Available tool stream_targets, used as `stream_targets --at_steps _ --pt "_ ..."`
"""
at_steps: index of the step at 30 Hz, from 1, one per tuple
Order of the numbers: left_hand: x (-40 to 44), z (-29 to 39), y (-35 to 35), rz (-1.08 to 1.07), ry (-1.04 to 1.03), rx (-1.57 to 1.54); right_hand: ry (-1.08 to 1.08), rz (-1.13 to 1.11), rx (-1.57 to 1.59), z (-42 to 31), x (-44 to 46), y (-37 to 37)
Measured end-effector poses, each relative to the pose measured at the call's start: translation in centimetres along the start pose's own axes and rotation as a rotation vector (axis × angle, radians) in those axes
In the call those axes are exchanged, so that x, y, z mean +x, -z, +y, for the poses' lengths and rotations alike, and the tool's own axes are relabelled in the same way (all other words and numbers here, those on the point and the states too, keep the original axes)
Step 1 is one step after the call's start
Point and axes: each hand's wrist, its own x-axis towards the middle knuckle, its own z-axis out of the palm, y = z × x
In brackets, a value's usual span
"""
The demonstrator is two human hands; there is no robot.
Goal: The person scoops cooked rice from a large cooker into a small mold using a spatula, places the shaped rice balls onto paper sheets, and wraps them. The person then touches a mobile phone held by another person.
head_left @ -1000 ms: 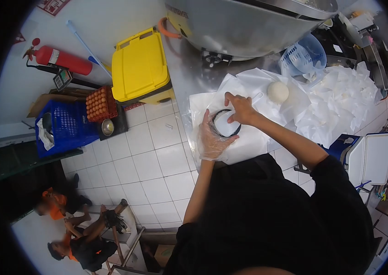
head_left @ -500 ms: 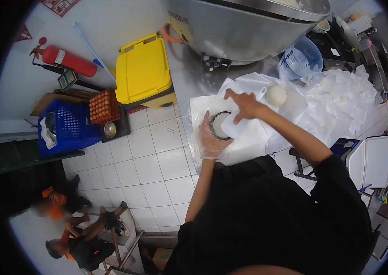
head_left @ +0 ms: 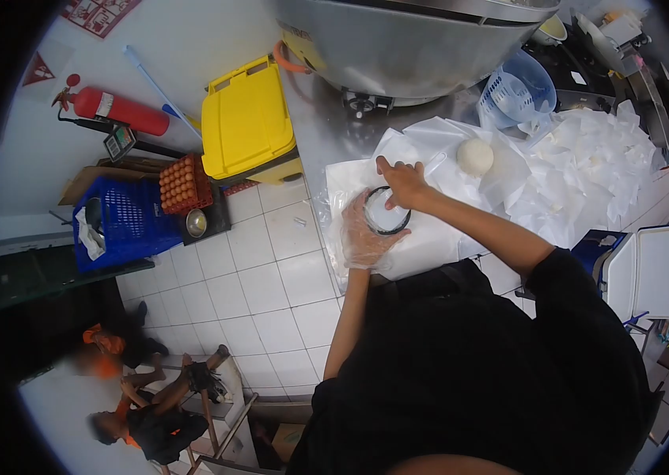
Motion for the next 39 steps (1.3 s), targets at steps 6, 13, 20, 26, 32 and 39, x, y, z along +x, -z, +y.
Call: stream_targets --at_steps 6,13,20,26,32,39 --pt "0.2 0.2 -0.5 0.030 -0.011 -0.020 0.057 -0.047 0.143 4.7 -4.0 5.2" --pt "0.4 1.0 1.5 0.039 0.064 -0.175 -0.117 0.400 0.552 15.9 -11.1 7.5" --pt "3.0 9.1 4.0 -0.245 -0.285 0.489 -0.286 0.453 0.847 19.7 -15.6 2.3" --pt "-1.0 6.1 -3.4 -0.608 -0.723 0.691 -0.311 0.481 0.846 18.9 -18.4 1.9" --pt "-0.2 7.0 -4.2 -0.574 -0.280 0.391 -0.227 0.613 0.874 19.9 -19.9 0.2" --pt "-0.4 5.4 -6.7 -0.326 -0.188 0.353 -0.214 0.396 0.932 14.6 -16.7 -4.9"
